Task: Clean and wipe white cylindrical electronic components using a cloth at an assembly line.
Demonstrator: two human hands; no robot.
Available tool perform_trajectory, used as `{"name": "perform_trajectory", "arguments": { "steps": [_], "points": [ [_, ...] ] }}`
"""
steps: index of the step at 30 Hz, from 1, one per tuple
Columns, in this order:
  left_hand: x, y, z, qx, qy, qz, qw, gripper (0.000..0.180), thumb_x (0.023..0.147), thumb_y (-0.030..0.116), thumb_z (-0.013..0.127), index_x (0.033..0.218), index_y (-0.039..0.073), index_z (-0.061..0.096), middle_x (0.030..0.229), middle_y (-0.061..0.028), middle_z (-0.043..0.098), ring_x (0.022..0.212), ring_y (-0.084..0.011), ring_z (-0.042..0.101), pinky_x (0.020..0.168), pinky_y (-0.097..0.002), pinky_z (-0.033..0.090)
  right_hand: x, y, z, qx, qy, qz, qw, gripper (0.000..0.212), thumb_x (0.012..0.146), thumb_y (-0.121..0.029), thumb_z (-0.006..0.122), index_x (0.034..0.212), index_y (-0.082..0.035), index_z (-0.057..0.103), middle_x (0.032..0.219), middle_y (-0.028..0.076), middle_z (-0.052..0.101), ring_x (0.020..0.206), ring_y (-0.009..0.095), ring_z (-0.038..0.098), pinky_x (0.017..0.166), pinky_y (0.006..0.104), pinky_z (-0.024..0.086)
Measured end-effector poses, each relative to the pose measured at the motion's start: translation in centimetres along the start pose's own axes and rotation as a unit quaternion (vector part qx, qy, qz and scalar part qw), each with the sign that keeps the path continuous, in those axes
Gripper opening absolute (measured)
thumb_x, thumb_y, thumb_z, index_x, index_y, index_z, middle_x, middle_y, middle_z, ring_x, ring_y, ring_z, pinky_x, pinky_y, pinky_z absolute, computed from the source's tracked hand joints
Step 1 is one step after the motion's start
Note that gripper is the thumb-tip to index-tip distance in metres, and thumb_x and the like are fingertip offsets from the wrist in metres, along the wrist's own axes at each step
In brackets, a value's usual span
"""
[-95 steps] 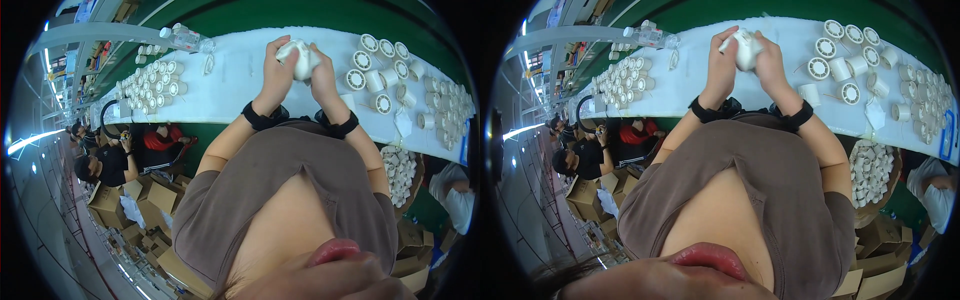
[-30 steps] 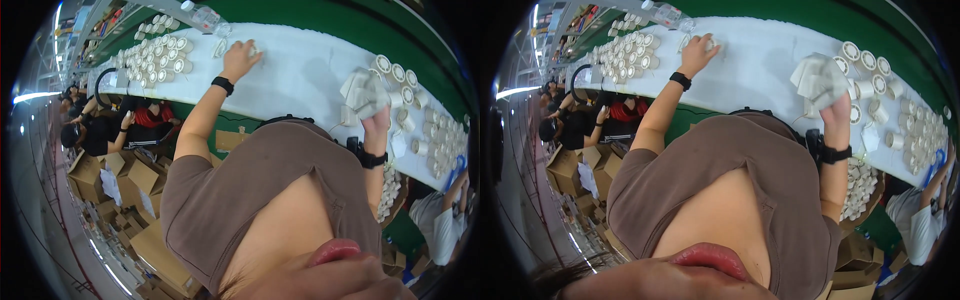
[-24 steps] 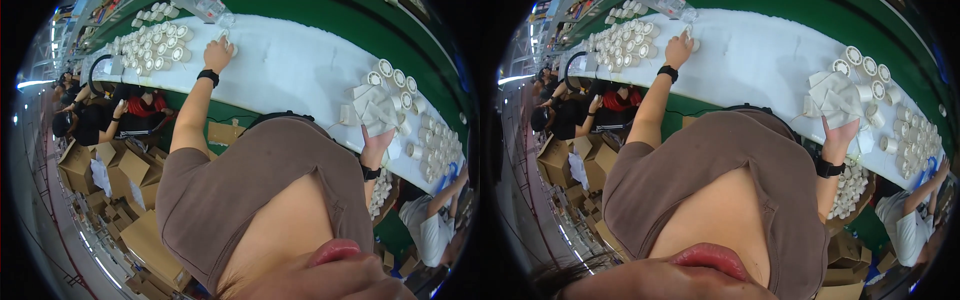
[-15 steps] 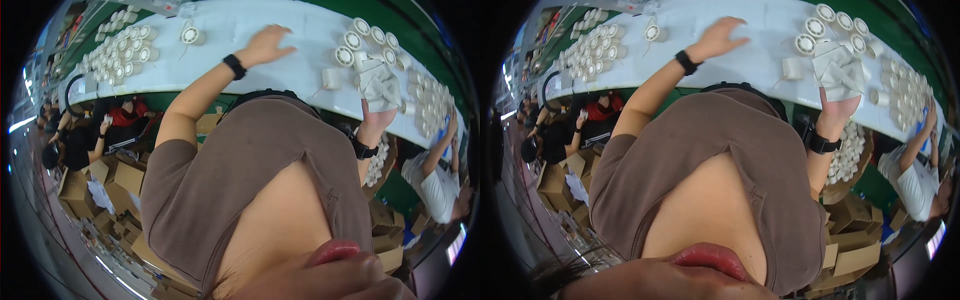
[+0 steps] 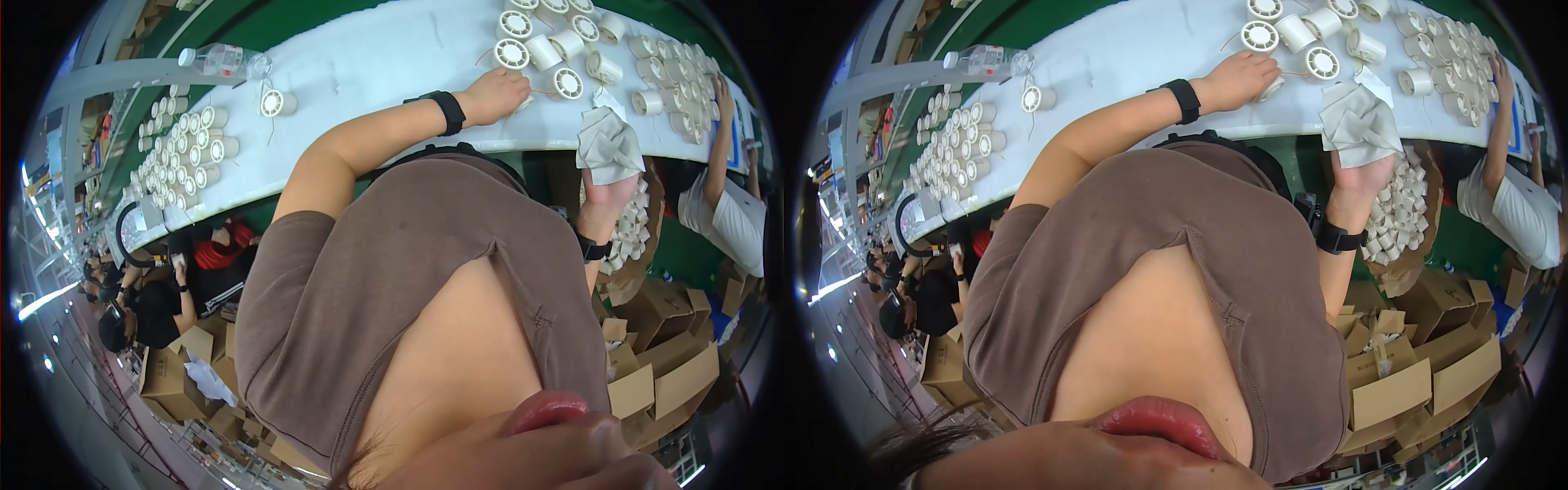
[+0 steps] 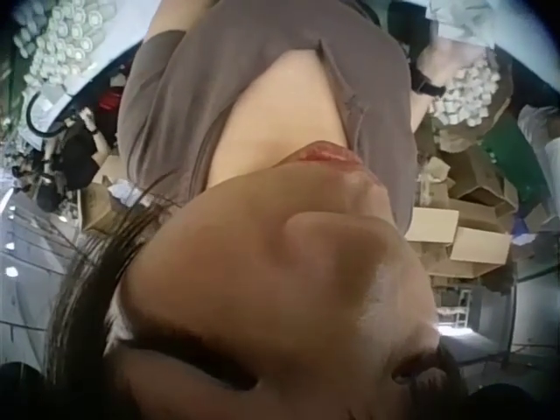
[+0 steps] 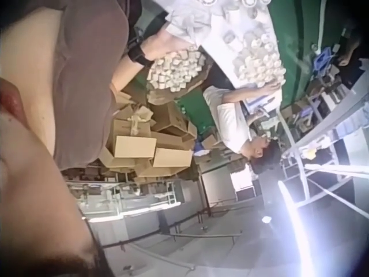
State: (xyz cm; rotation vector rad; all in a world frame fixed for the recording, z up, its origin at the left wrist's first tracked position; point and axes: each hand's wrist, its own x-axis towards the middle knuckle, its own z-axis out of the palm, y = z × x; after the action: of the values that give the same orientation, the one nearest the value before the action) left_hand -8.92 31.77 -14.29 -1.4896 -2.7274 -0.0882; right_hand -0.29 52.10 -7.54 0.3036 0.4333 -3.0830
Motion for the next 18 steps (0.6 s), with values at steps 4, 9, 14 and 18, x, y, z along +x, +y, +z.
{"name": "perform_trajectory", "arguments": {
  "steps": [4, 9, 14, 18],
  "points": [
    [-1.1, 0.1, -3.1, -0.201, 0.090, -0.077, 0.972, 0.041, 0.065, 0.024, 0.063, 0.100, 0.007, 0.048, 0.100, -0.0085, 0.051, 0.096, -0.0239, 0.046, 0.081, -0.0310, 0.037, 0.7, 0.9, 0.5, -0.155, 0.018, -0.053, 0.986, 0.030, 0.084, -0.016, 0.040, 0.107, 0.003, 0.042, 0.107, 0.013, 0.048, 0.096, 0.024, 0.048, 0.084, 0.0354, 0.038],
    [-2.9, 1.2, -6.5, -0.428, 0.161, -0.164, 0.874, 0.045, 0.063, 0.024, 0.065, 0.099, 0.004, 0.047, 0.098, -0.0123, 0.052, 0.088, -0.0280, 0.050, 0.074, -0.0331, 0.041, 1.8, 6.0, 2.6, -0.744, -0.055, -0.213, 0.631, 0.031, 0.083, -0.013, 0.040, 0.108, 0.004, 0.046, 0.107, 0.017, 0.048, 0.094, 0.027, 0.050, 0.083, 0.0347, 0.038],
    [-4.2, 2.1, -9.4, -0.413, 0.226, -0.184, 0.863, 0.047, 0.059, 0.016, 0.065, 0.099, 0.001, 0.045, 0.094, -0.0191, 0.051, 0.088, -0.0347, 0.048, 0.074, -0.0376, 0.039, 3.7, 9.5, 6.6, -0.746, -0.218, -0.379, 0.503, 0.021, 0.081, -0.013, 0.041, 0.091, 0.002, 0.053, 0.095, 0.018, 0.053, 0.088, 0.033, 0.050, 0.075, 0.0351, 0.040],
    [-4.5, 2.6, -9.9, -0.366, 0.260, -0.189, 0.873, 0.048, 0.056, 0.013, 0.066, 0.099, 0.001, 0.045, 0.098, -0.0175, 0.050, 0.093, -0.0342, 0.045, 0.077, -0.0382, 0.037, 5.7, 9.4, 4.2, -0.586, -0.057, -0.048, 0.807, 0.029, 0.086, -0.022, 0.036, 0.081, 0.000, 0.054, 0.074, 0.007, 0.055, 0.066, 0.016, 0.053, 0.060, 0.0278, 0.040]
  ]
}}
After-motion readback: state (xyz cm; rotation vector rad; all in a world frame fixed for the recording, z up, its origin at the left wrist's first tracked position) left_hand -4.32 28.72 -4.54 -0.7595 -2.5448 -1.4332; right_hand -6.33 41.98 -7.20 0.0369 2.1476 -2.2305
